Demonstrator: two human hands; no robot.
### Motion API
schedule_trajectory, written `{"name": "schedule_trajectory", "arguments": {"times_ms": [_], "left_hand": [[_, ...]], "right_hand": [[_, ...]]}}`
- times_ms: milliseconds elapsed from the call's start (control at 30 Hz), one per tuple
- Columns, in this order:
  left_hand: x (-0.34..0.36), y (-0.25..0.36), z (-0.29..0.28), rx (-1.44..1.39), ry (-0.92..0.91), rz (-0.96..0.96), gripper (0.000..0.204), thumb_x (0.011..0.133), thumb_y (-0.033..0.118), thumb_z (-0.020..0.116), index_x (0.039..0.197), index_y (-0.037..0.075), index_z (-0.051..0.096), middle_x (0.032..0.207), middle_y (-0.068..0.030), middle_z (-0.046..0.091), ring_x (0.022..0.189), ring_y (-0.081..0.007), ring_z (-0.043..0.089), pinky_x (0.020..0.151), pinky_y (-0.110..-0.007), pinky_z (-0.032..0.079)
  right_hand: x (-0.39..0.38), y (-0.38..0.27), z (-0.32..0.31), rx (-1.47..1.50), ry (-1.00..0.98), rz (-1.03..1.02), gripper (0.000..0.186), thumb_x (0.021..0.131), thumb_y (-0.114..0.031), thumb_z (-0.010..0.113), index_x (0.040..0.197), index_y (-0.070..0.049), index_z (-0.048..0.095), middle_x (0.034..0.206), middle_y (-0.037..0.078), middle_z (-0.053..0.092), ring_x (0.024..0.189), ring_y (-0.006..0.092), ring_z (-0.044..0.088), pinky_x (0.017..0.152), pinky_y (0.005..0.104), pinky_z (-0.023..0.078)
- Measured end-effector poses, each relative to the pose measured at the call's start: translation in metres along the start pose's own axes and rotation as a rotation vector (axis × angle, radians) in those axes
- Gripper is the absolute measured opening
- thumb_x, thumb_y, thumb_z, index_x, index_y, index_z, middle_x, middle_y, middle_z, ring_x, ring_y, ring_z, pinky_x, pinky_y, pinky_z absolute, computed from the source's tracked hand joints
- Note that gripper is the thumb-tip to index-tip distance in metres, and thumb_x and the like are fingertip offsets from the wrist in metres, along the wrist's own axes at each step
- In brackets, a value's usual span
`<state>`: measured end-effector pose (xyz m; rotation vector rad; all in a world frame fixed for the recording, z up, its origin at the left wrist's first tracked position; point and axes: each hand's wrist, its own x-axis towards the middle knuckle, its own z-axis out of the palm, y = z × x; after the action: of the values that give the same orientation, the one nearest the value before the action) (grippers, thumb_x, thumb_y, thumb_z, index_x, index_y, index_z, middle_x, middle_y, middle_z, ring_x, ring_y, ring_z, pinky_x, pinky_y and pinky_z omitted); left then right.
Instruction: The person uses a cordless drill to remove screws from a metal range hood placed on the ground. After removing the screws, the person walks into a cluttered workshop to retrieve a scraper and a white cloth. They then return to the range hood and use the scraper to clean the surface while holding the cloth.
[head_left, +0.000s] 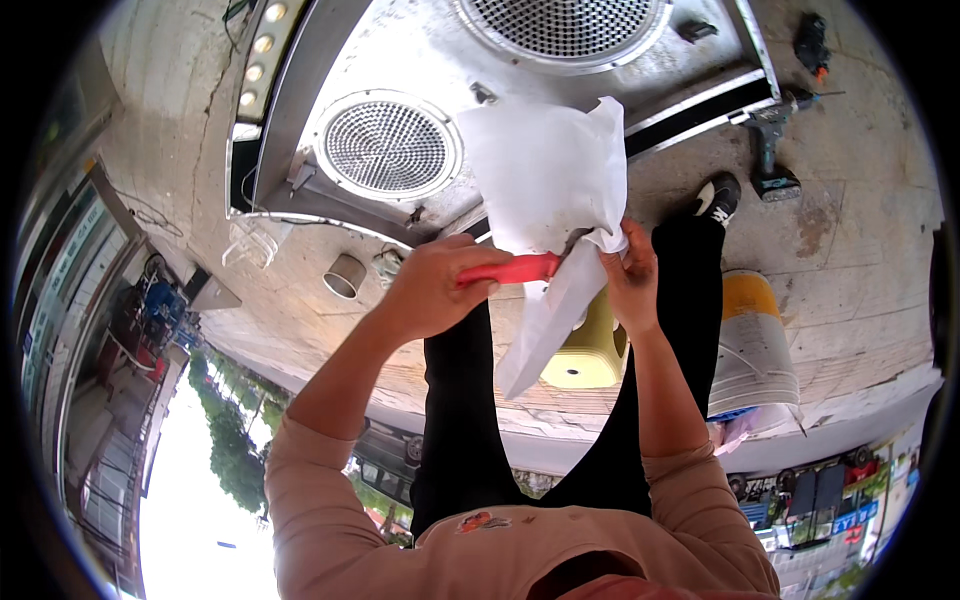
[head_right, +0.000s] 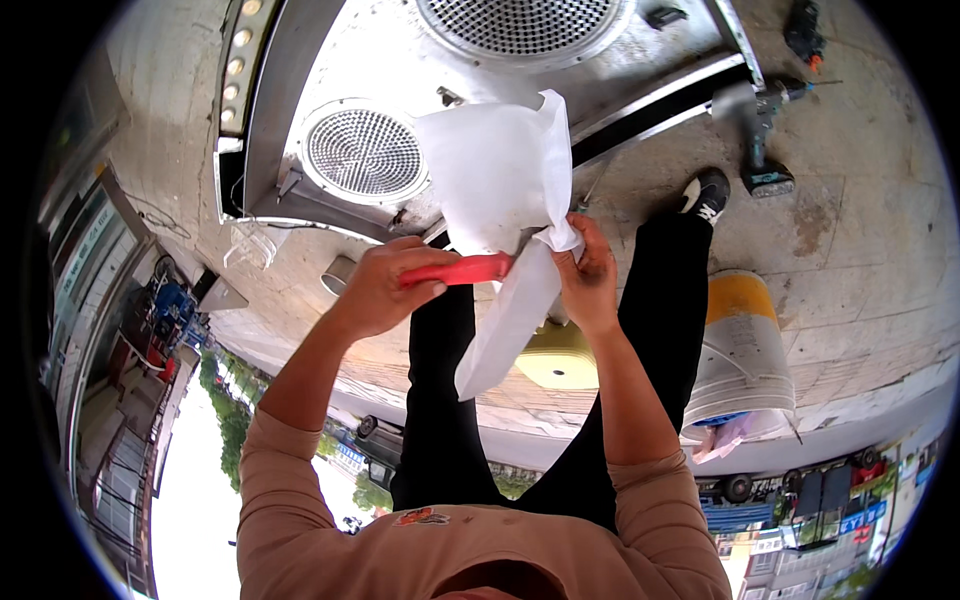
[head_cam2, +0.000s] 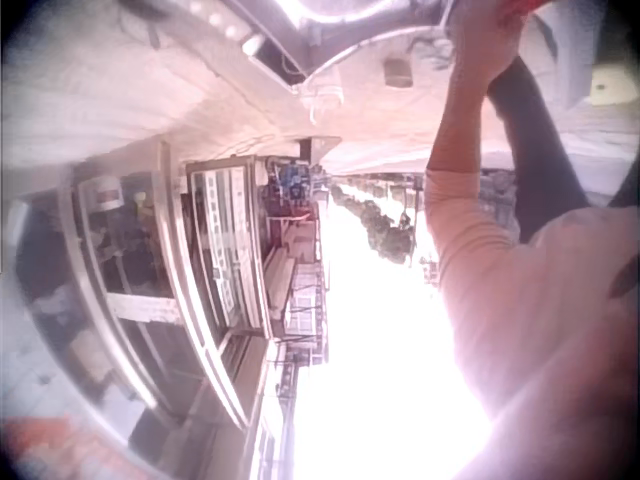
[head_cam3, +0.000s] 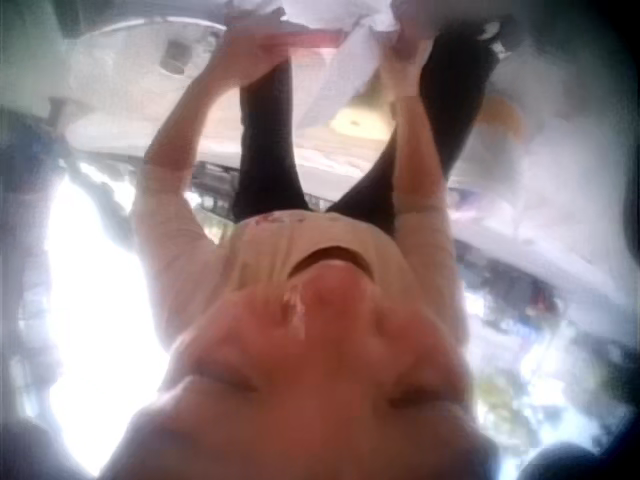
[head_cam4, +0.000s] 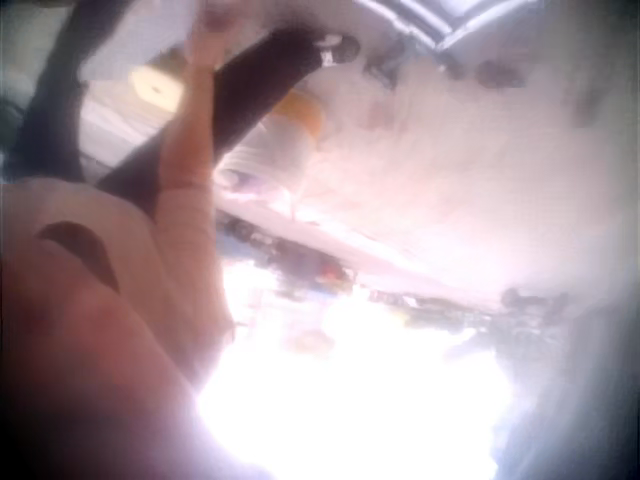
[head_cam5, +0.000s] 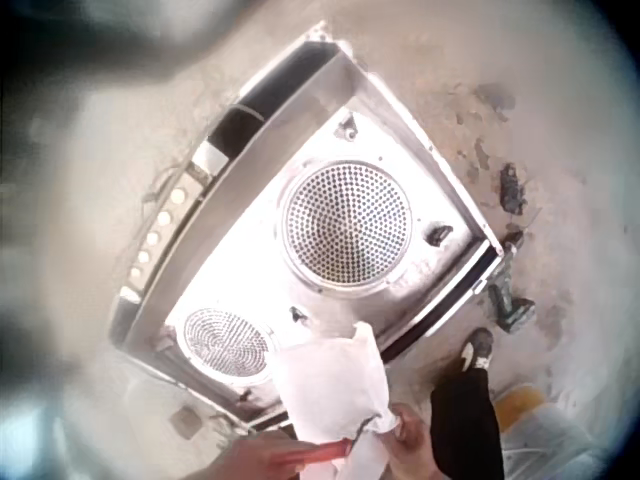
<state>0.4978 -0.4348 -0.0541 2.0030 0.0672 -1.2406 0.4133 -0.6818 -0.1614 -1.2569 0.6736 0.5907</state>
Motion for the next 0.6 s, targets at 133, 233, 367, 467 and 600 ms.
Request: {"name": "schedule_trajectory", "arguments": {"times_ms": [133, 233, 367, 467, 600], "left_hand": [[-0.029, -0.042, 0.046, -0.258, 0.01, -0.095, 0.033, 0.081, 0.005, 0.069, 0.114, 0.007, 0.067, 0.098, -0.0125, 0.065, 0.085, -0.0205, 0.065, 0.075, -0.029, 0.053], [-0.05, -0.071, 0.078, -0.549, 0.051, -0.184, 0.031, 0.083, 0.004, 0.068, 0.114, 0.005, 0.066, 0.098, -0.0104, 0.065, 0.087, -0.0172, 0.064, 0.078, -0.027, 0.053], [-0.081, -0.103, 0.082, -0.502, 0.064, -0.186, 0.033, 0.081, 0.002, 0.069, 0.114, 0.004, 0.066, 0.097, -0.0104, 0.065, 0.084, -0.018, 0.064, 0.076, -0.028, 0.052], [-0.108, -0.152, 0.056, -0.379, 0.31, -0.154, 0.033, 0.078, -0.001, 0.069, 0.11, 0.007, 0.068, 0.096, -0.0106, 0.065, 0.083, -0.0218, 0.065, 0.071, -0.029, 0.053], [-0.085, -0.219, 0.027, 0.242, 0.494, -0.084, 0.035, 0.077, 0.001, 0.065, 0.109, 0.016, 0.067, 0.103, -0.006, 0.066, 0.086, -0.0271, 0.066, 0.07, -0.036, 0.055]], "right_hand": [[-0.009, 0.031, 0.019, -0.329, -0.02, 0.035, 0.026, 0.091, -0.006, 0.063, 0.116, -0.002, 0.057, 0.099, 0.002, 0.062, 0.087, 0.0084, 0.055, 0.077, 0.0225, 0.046], [-0.013, 0.024, 0.04, -0.355, 0.016, 0.075, 0.012, 0.09, -0.004, 0.064, 0.1, 0.002, 0.063, 0.081, 0.001, 0.062, 0.074, 0.0065, 0.054, 0.065, 0.0213, 0.046], [-0.007, 0.053, 0.035, -0.635, 0.053, -0.181, 0.014, 0.092, -0.001, 0.056, 0.102, 0.004, 0.063, 0.081, 0.003, 0.063, 0.072, 0.0083, 0.055, 0.065, 0.0234, 0.048], [-0.003, 0.066, 0.025, -0.909, 0.054, -0.028, 0.019, 0.089, -0.005, 0.058, 0.105, 0.001, 0.063, 0.078, 0.01, 0.067, 0.071, 0.0187, 0.065, 0.067, 0.0304, 0.05], [-0.019, 0.101, 0.037, -1.237, -0.255, -0.005, 0.019, 0.086, -0.008, 0.062, 0.105, -0.005, 0.062, 0.087, 0.02, 0.065, 0.077, 0.0389, 0.064, 0.068, 0.0392, 0.051]]}}
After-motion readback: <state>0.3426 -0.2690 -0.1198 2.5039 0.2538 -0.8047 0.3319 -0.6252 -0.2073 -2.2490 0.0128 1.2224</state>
